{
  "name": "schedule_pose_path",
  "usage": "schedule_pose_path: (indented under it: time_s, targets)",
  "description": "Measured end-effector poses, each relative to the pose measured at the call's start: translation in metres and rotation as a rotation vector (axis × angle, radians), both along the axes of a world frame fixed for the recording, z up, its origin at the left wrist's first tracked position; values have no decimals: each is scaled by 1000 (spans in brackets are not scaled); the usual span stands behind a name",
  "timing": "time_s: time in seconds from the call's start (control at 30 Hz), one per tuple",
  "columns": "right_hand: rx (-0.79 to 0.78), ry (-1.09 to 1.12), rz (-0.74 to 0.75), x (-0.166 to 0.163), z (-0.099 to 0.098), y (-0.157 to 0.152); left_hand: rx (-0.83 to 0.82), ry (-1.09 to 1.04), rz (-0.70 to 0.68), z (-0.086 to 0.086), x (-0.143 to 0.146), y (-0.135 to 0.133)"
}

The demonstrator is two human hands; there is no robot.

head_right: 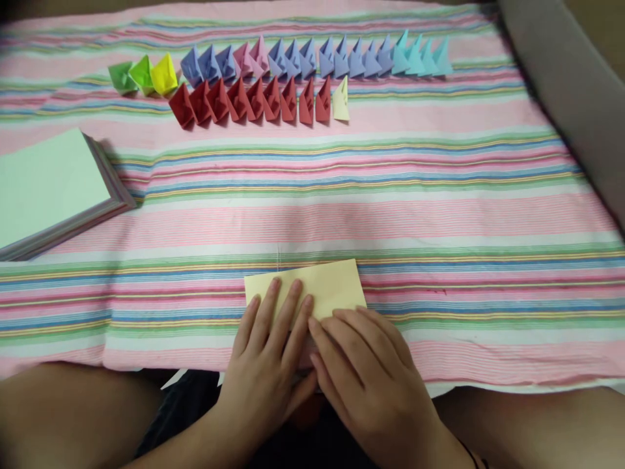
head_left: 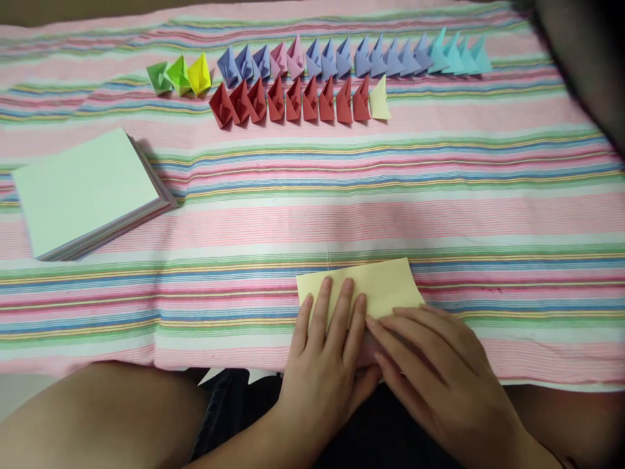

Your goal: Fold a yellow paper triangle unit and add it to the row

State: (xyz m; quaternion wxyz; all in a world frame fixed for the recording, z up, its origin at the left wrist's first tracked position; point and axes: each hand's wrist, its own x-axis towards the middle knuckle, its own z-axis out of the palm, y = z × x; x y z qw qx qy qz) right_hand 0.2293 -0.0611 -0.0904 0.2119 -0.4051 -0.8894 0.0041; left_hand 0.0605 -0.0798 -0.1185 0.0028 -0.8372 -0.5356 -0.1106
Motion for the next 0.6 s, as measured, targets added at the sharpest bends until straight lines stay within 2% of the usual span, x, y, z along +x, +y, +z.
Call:
schedule_pose_path:
  time_s: [0.13, 0.37, 0.6]
  targets:
    - [-3, -44, -43, -5, 2, -5, 3, 12, -4, -1, 0, 1]
    - [-33, -164, -3, -4, 1, -8, 0, 20, 2, 1, 0, 2]
    - [-16, -215, -116, 5, 4, -13, 11, 27, -3, 2, 0, 3]
